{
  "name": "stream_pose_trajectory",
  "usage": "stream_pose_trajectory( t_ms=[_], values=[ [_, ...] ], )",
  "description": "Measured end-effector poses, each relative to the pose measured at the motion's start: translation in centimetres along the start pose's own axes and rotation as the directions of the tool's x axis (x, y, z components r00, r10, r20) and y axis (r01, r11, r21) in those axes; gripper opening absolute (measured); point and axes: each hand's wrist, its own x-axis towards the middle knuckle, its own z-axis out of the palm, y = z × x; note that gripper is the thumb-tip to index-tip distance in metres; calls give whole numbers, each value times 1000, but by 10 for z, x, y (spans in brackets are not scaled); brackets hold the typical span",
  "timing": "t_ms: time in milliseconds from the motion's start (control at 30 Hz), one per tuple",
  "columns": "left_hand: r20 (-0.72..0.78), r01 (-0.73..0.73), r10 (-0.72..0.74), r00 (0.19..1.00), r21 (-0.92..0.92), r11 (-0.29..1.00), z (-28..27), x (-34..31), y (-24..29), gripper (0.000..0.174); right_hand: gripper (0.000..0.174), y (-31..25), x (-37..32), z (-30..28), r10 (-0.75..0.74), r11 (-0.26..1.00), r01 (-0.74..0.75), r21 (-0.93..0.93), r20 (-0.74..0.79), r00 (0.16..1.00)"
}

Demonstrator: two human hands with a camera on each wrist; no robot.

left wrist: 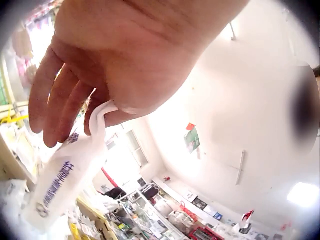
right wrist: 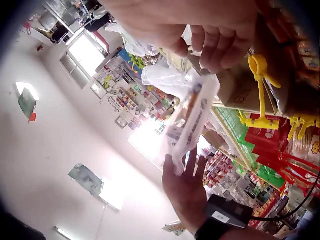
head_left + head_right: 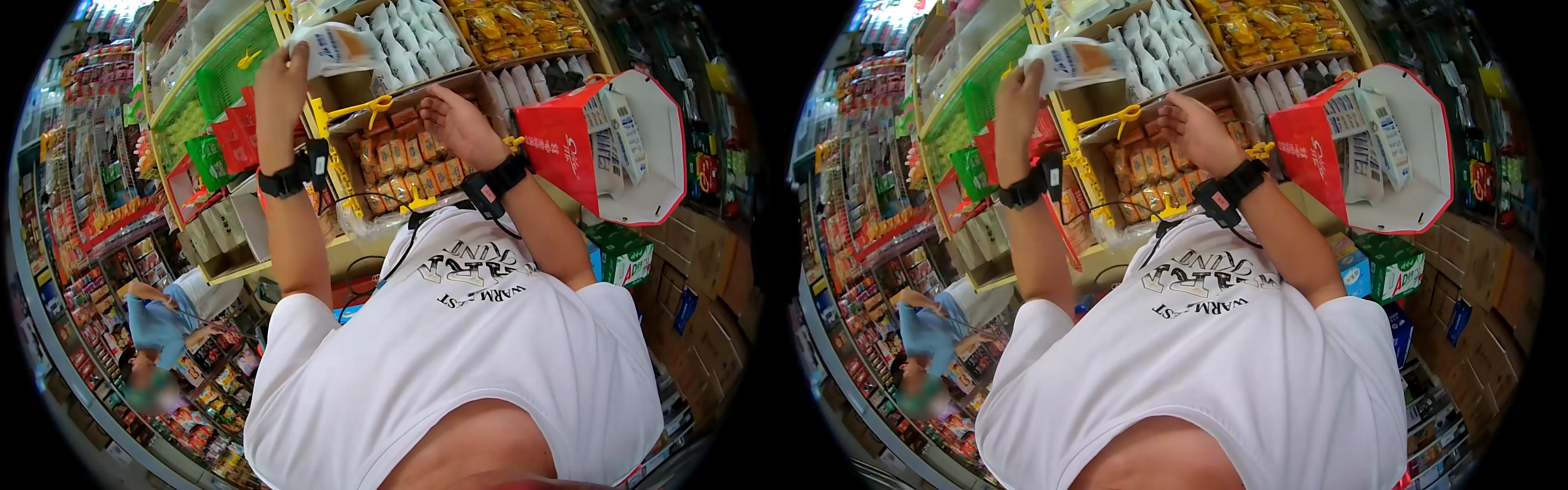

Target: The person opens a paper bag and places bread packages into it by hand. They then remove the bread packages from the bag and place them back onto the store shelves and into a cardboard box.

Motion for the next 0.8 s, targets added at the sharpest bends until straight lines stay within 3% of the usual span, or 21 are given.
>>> stream_pose_trajectory(
  t_ms=[33, 100, 133, 167, 233, 300, 400, 500, 633, 700, 733, 767, 800],
  values=[
    [3, 2, -2, 1000, -1, 1000, 4, 6, -3, 47, 20, -1, 2, -4, 1, 1000, -1, 1, -4, 1000],
    [-12, -81, 97, 995, 442, 894, 9, 17, -4, 49, 15, -4, 10, -10, -29, 999, 25, -41, -82, 996],
    [66, -33, -2, 998, 520, 854, 21, 31, -18, 45, 15, -4, 13, -13, -26, 999, 22, -40, -85, 996],
    [68, -30, -6, 998, 519, 854, 36, 40, -31, 45, 14, -4, 16, -15, -26, 999, 22, -48, -88, 996],
    [140, 61, -210, 968, 677, 734, 76, 51, -57, 38, 14, -4, 21, -18, -24, 998, 18, -58, -96, 995],
    [231, 70, -278, 932, 639, 766, 121, 62, -94, 33, 14, -2, 25, -22, -24, 998, 19, -59, -94, 995],
    [448, 49, -369, 815, 580, 813, 158, 52, -94, 31, 14, -4, 16, -18, -47, 999, 44, -30, -123, 991],
    [398, 120, -376, 837, 537, 835, 184, 44, -105, 34, 14, -9, 1, -21, -75, 996, 70, -51, -113, 991],
    [500, 103, -325, 803, 420, 902, 212, 61, -168, 33, 16, -22, -30, -15, -85, 996, 83, -20, -105, 991],
    [588, -117, -150, 795, 390, 913, 221, 77, -206, 35, 18, -36, -60, 1, -109, 994, 109, -9, -104, 989],
    [612, -194, -87, 786, 378, 905, 218, 84, -212, 37, 19, -44, -84, 15, -149, 987, 147, -58, -14, 989],
    [609, -203, -90, 788, 394, 896, 195, 68, -172, 40, 20, -57, -111, 24, -189, 975, 195, -108, 67, 980],
    [606, -212, -92, 790, 411, 887, 170, 51, -126, 44, 20, -74, -141, 30, -230, 967, 232, -108, 33, 973]
  ],
)
